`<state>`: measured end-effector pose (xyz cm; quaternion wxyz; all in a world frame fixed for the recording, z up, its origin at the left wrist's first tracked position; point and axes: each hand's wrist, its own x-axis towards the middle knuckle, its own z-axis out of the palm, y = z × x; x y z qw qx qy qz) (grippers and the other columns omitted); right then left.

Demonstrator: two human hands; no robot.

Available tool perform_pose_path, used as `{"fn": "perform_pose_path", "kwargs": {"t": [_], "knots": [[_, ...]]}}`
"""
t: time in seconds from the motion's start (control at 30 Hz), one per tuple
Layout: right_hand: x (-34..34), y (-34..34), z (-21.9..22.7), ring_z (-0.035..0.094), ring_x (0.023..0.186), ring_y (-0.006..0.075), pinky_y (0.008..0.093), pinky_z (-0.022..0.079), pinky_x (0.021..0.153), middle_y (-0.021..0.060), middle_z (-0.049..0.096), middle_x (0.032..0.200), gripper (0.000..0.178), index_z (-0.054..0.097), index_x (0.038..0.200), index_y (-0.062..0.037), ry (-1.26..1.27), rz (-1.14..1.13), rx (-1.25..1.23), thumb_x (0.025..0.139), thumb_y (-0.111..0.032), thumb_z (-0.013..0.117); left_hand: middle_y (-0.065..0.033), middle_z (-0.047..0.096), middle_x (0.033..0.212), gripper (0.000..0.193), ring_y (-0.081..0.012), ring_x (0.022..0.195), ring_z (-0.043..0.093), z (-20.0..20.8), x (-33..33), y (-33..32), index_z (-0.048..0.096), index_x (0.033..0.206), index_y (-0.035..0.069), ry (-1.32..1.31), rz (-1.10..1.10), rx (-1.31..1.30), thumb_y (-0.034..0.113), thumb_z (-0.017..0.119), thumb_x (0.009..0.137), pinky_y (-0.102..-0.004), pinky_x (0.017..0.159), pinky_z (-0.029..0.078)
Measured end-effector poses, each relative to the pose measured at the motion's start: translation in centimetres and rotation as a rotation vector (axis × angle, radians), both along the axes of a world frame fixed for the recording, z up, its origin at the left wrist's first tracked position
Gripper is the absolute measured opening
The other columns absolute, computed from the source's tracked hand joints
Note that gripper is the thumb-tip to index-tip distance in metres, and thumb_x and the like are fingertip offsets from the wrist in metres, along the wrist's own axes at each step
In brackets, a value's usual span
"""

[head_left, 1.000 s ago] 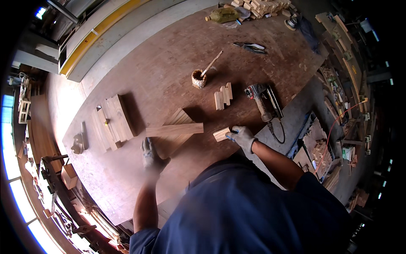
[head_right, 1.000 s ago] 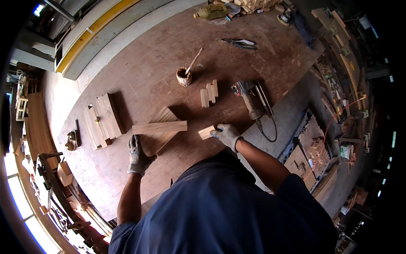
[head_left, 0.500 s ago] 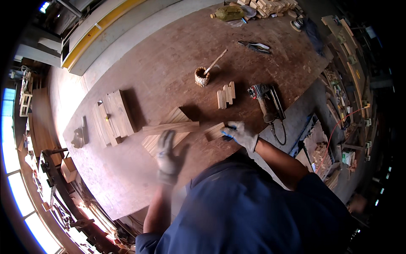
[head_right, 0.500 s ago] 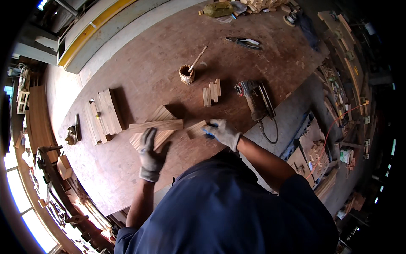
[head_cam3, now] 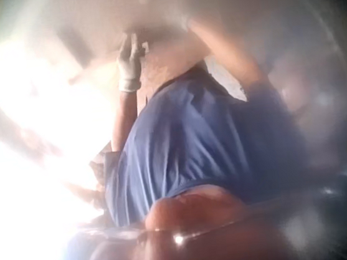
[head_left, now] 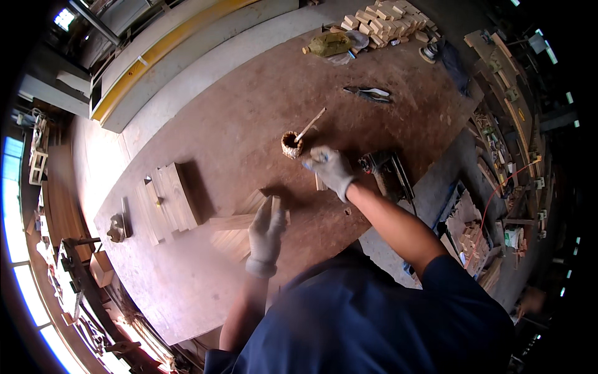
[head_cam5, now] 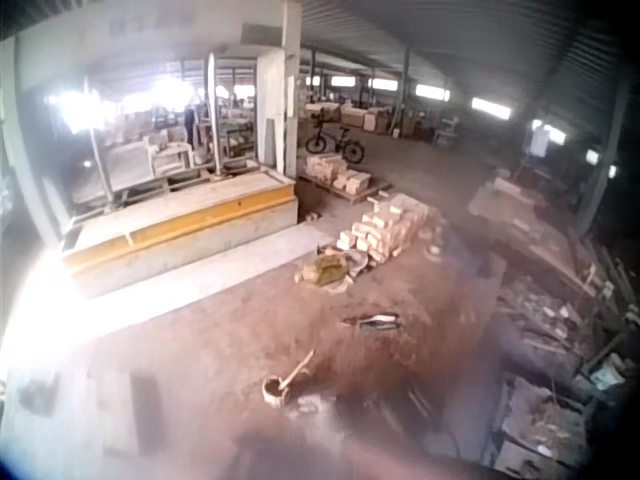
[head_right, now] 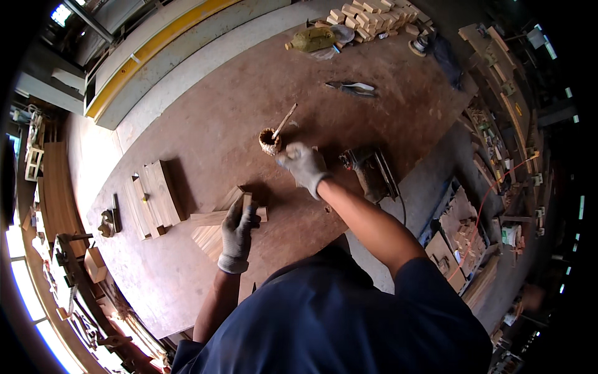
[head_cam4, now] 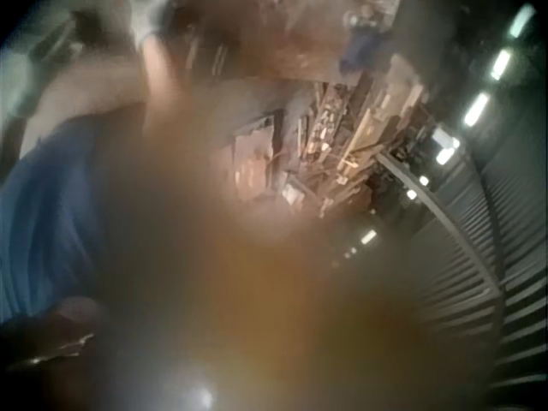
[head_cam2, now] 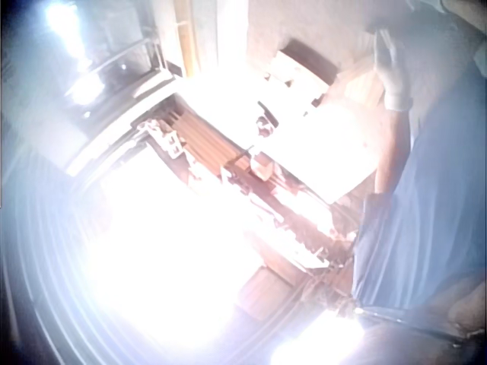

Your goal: The person assembles small wooden blocks by applying glue to their edges and joining them together. They use a nail gun to secure the pieces, repeating the process for multiple blocks on a workbench.

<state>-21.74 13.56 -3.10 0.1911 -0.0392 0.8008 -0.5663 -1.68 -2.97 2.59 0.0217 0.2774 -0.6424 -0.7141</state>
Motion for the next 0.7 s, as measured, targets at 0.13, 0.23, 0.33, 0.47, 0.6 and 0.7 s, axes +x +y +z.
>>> {"fn": "perform_pose_path", "kwargs": {"t": [0.13,0.23,0.33,0.47,0.6,0.7], "knots": [[-4.6,-3.6,1.5,0.069,0.094,0.0127,0.033,0.059,0.083,0.0061,0.077,0.104,0.04,0.073,0.122,-0.0002,0.149,-0.077,0.12,0.097,-0.028,0.085,-0.0128,0.075,0.116,0.046,-0.0184,0.084,0.072,-0.2,0.8,-0.8,0.064,0.137,-0.001,-0.001,0.1,0.226,0.038,0.055,0.115,-0.0317,0.073,0.059],[-7.9,-3.0,-3.9,0.076,0.094,0.028,0.0423,0.06,0.082,0.0185,0.079,0.103,0.038,0.076,0.112,0.0008,0.261,-0.072,0.084,0.098,-0.034,0.078,-0.0146,0.075,0.113,0.048,-0.0228,0.084,0.074,-1.0,0.0,-0.6,0.064,0.136,-0.001,-0.014,0.146,0.345,0.04,0.053,0.115,-0.0347,0.071,0.06],[-6.5,-3.6,0.4,0.075,0.089,0.0441,0.0507,0.06,0.08,0.0277,0.075,0.091,0.043,0.076,0.093,0.0013,0.314,0.102,0.29,0.101,-0.04,0.069,-0.0159,0.074,0.112,0.049,-0.0262,0.085,0.075,-1.1,0.6,-1.1,0.064,0.136,-0.002,-0.033,0.223,0.468,0.04,0.054,0.114,-0.037,0.07,0.06],[-4.9,-2.7,2.9,0.074,0.085,0.0453,0.0518,0.059,0.077,0.0249,0.074,0.086,0.041,0.075,0.091,0.0004,0.309,0.173,0.444,0.1,-0.039,0.071,-0.0125,0.071,0.113,0.049,-0.024,0.091,0.073,-0.9,0.8,-1.1,0.066,0.132,-0.002,-0.044,0.186,0.52,0.042,0.055,0.112,-0.0362,0.079,0.059],[-3.6,-1.9,4.7,0.075,0.084,0.0439,0.051,0.059,0.075,0.0246,0.074,0.087,0.038,0.077,0.092,-0.002,0.276,0.116,0.358,0.1,-0.039,0.07,-0.0179,0.073,0.122,0.051,-0.0311,0.099,0.076,-1.4,0.2,-0.5,0.059,0.143,-0.002,0.036,0.121,0.356,0.038,0.054,0.113,-0.043,0.085,0.064],[-2.6,-1.6,3.8,0.075,0.085,0.0424,0.0502,0.06,0.075,0.0234,0.075,0.088,0.035,0.078,0.093,-0.0037,0.448,0.169,0.333,0.101,-0.037,0.069,-0.0183,0.07,0.13,0.05,-0.0334,0.112,0.073,-3.1,0.8,-1.2,0.056,0.148,0.0,0.106,0.002,0.26,0.035,0.054,0.113,-0.0499,0.097,0.062]]}}
